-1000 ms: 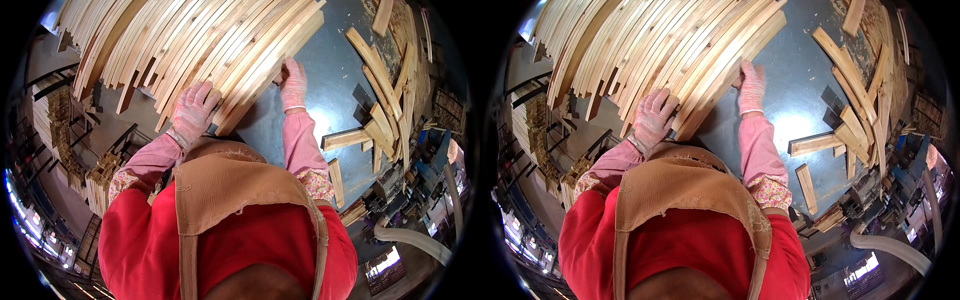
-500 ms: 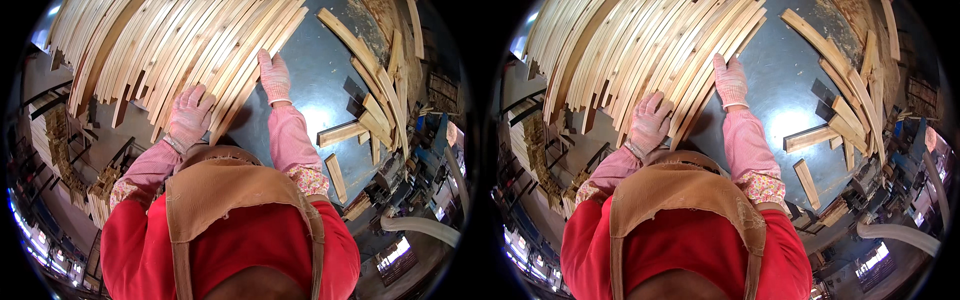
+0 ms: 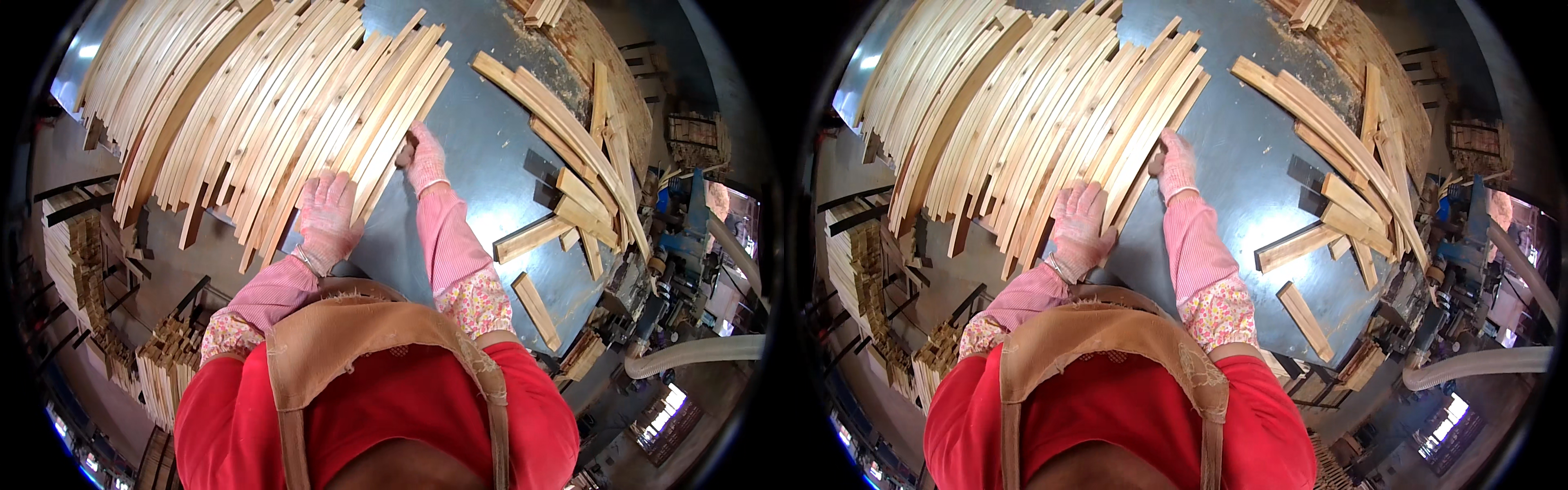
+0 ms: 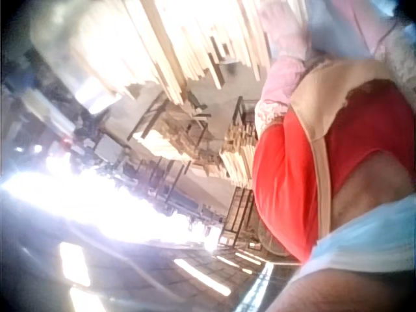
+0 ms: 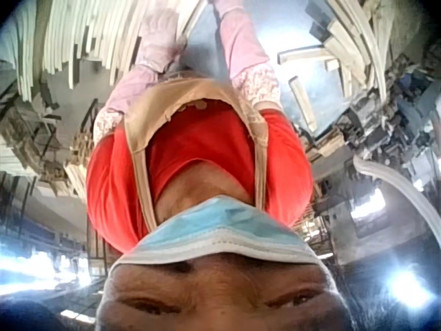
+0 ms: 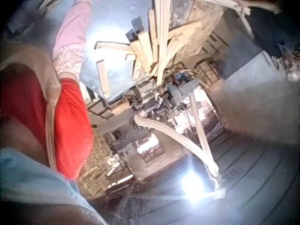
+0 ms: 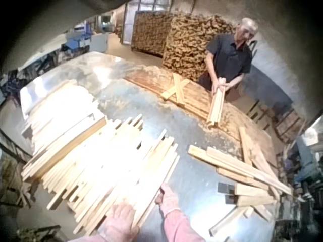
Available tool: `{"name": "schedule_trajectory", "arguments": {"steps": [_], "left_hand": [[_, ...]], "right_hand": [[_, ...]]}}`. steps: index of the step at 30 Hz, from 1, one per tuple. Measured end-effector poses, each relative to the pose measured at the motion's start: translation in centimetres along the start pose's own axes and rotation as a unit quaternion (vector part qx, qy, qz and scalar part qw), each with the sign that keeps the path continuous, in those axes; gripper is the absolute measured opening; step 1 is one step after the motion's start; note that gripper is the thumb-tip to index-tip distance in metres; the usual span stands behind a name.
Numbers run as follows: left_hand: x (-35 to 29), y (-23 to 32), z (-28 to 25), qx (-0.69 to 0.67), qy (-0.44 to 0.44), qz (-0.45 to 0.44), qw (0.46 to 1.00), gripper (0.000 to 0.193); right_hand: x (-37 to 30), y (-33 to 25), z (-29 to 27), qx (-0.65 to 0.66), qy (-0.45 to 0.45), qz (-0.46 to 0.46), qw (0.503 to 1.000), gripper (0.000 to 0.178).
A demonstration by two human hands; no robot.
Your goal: The person sorts and stacks thin wooden planks on a large metal table. They pick up planks from a pile, align them, and place them into a neat stack, occasionally moving other planks aside to clear space.
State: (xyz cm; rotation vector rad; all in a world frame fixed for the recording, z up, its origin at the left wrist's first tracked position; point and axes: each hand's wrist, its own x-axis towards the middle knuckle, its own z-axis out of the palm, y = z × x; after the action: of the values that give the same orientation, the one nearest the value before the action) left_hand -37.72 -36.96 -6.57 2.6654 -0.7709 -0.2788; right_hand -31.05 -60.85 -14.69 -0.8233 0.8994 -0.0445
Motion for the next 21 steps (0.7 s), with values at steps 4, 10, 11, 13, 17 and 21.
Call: {"name": "schedule_trajectory", "arguments": {"steps": [4,10,11,13,17,21], "left_hand": [[-0.9,-0.4,2.3,-0.025,0.056,0.007,0.998,0.072],[-1.2,-0.5,2.2,-0.073,0.081,0.005,0.994,0.077],[-1.3,-0.6,2.5,-0.081,0.092,0.005,0.992,0.078],[-1.2,-0.6,2.4,-0.093,0.102,0.003,0.99,0.078],[-1.1,-0.2,2.0,-0.084,0.1,-0.005,0.991,0.076],[-0.9,-0.1,2.3,-0.054,0.049,-0.008,0.997,0.086]], "right_hand": [[-0.8,-0.8,-0.5,-0.159,0.051,-0.009,0.986,0.027],[-0.1,-0.3,-0.1,-0.394,0.116,-0.111,0.905,0.053],[-0.3,-0.8,0.8,-0.362,0.125,-0.071,0.921,0.051],[0.2,-2.1,0.9,-0.393,0.082,-0.06,0.914,0.049],[-0.8,-2.8,0.3,-0.475,0.159,-0.211,0.839,0.049],[-2.5,2.4,-0.2,-0.264,0.012,-0.254,0.93,0.044]]}}
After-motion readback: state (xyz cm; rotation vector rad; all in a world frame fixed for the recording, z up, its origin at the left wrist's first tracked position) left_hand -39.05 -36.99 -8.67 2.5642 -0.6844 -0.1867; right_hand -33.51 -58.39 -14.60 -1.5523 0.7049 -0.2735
